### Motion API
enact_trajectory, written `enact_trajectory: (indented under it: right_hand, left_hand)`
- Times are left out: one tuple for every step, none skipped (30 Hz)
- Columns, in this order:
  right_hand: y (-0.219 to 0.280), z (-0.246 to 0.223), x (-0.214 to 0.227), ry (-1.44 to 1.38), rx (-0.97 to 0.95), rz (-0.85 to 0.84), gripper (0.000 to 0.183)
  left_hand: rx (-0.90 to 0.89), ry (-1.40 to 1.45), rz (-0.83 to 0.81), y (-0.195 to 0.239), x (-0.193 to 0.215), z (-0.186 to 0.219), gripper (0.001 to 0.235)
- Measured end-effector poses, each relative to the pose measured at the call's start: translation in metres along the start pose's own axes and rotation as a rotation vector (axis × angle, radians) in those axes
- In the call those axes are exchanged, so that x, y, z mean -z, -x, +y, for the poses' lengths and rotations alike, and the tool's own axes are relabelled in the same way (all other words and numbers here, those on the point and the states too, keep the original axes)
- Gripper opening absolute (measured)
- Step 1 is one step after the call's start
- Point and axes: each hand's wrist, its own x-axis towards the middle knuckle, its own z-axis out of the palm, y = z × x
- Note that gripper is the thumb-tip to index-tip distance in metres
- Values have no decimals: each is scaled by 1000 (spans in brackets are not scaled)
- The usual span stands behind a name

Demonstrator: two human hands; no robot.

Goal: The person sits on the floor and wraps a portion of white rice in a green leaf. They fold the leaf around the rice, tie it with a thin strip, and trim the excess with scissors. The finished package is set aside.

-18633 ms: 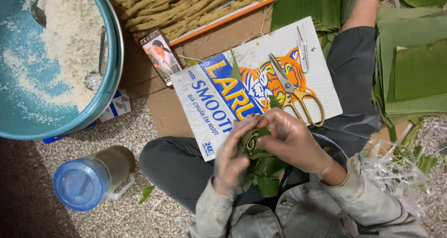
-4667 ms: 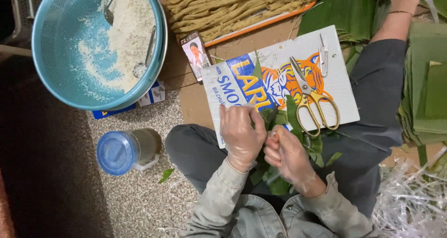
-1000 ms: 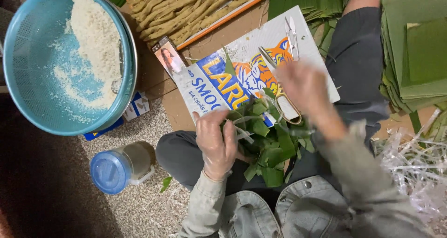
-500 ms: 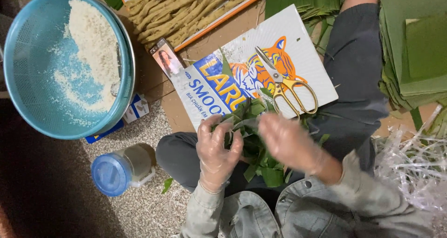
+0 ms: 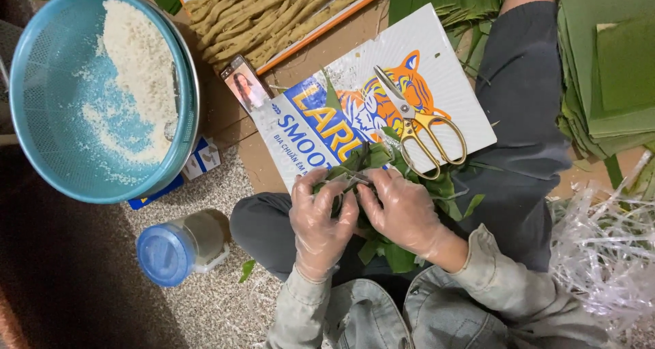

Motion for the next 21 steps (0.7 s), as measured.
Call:
enact_trajectory:
  right_hand:
    - [0,0,0,2,7,20,23]
    - [1,0,0,5,14,40,22]
    - [0,1,-2,6,13,40,22]
    - [-1,2,-5,46,40,86,20]
    - [-3,3,-8,86,70,131,18]
    - [-4,5,-11,85,73,132,18]
    - [-4,6,-14,126,101,172,16]
    - [-4,7,-18,168,129,212,13]
    - [-5,6,-16,167,128,212,13]
    - [-5,4,-15,140,139,237,10]
    - [-6,3,-13,114,153,262,7]
    - [-4,5,-14,115,155,262,7]
    - [-4,5,-16,107,157,270,7]
    - [-4,5,-17,99,158,277,7]
    - [-4,6,-19,97,165,275,7]
    - [-3,7,-21,82,154,271,9]
    - [-3,8,-23,69,141,267,13]
    - [-4,7,-22,68,147,266,13]
    - [-3,7,-21,84,157,283,12]
    - [-3,6,-20,100,167,301,10]
    - [-3,6,-18,99,170,298,10]
  left_hand:
    - [5,-1,-2,0,0,0,21]
    - [9,-3,-4,1,0,0,20]
    - [8,-2,-4,0,0,1,20]
    - [-4,-7,-11,-1,1,3,21]
    - [-16,-15,-14,-2,2,5,21]
    - [-15,-17,-12,-2,1,4,21]
    - [-15,-22,-7,-1,0,4,22]
    - [-14,-27,-3,0,-1,4,23]
    - [-15,-28,-4,-1,0,4,23]
    - [-17,-15,3,-2,1,4,21]
    - [-17,-1,13,-4,1,5,20]
    - [-17,-1,16,-3,0,4,20]
    - [-16,14,19,-3,1,3,19]
    - [-15,29,22,-4,1,2,18]
    - [-11,25,27,-3,0,2,18]
    - [-22,20,40,-2,0,2,16]
    - [-34,16,53,-1,-2,1,14]
    - [-31,14,58,-1,-1,3,14]
    - [-33,3,63,-1,-1,4,14]
    - [-34,-9,68,-1,-1,6,14]
    - [-30,-10,70,-2,-1,7,14]
